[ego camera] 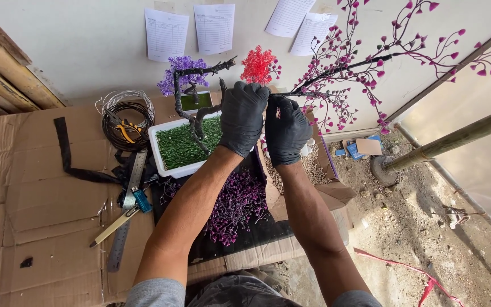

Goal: The person assembles artificial trees by attaching small purple leaf clusters to black branches. They repeatedly pick up clusters from a tray, insert them into branch tips, and adjust the placement. The workspace includes other completed trees, a container of green material, and a box of white stones.

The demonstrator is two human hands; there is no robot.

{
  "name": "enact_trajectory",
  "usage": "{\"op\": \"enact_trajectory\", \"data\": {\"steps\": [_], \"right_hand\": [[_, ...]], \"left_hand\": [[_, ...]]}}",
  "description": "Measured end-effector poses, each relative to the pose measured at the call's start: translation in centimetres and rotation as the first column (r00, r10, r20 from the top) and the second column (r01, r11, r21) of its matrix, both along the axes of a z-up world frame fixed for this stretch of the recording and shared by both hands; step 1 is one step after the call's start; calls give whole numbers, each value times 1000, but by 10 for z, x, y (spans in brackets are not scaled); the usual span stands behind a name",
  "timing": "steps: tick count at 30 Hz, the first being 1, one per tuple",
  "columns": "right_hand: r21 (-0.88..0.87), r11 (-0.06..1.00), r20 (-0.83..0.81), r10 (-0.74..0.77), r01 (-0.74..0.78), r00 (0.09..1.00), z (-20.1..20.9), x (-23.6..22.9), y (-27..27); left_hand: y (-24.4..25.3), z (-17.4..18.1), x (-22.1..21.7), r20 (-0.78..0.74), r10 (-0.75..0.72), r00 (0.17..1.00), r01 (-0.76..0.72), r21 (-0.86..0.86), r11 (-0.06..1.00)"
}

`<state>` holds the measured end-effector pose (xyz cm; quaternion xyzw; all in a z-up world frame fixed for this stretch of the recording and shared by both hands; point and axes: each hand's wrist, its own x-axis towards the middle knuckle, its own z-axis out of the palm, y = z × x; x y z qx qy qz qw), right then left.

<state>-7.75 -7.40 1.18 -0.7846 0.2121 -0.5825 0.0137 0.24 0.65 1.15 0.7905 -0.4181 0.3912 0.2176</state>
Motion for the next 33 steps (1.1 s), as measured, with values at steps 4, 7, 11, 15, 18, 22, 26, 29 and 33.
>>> {"op": "enact_trajectory", "data": {"steps": [4, 7, 11, 15, 18, 22, 26, 29, 33], "right_hand": [[-10, 1000, -13, 19, -19, 1000, 5, 1, 1], [5, 1000, -37, 26, -26, 999, 8, -1, 2], [6, 1000, -72, 11, -10, 997, 12, -1, 4], [36, 999, -71, 22, -19, 997, 8, -4, 0], [110, 994, -64, 19, -12, 998, -5, -10, -2], [153, 988, -94, 31, -17, 995, -3, -33, 11], [202, 979, -117, 37, -13, 992, -17, -67, 20], [242, 966, -31, 101, -90, 994, -14, -97, 29], [320, 937, -8, 153, -142, 988, -37, -151, 31]], "left_hand": [[-4, -4, 4, 36, 1, 999, 0, -7, 1000], [-6, -7, 4, 54, 18, 998, -18, -3, 1000], [-10, -10, 7, 53, 19, 998, -19, 5, 1000], [-3, -9, 7, 28, -59, 998, 59, -16, 998], [3, -4, 3, 24, -42, 999, 42, -1, 999], [5, -4, -2, 39, -15, 999, 16, -20, 1000], [15, -2, -18, -19, -62, 998, 59, -126, 990], [24, -5, -43, -186, -195, 963, 123, -338, 933], [27, -14, -60, -402, -370, 837, 119, -527, 841]]}}
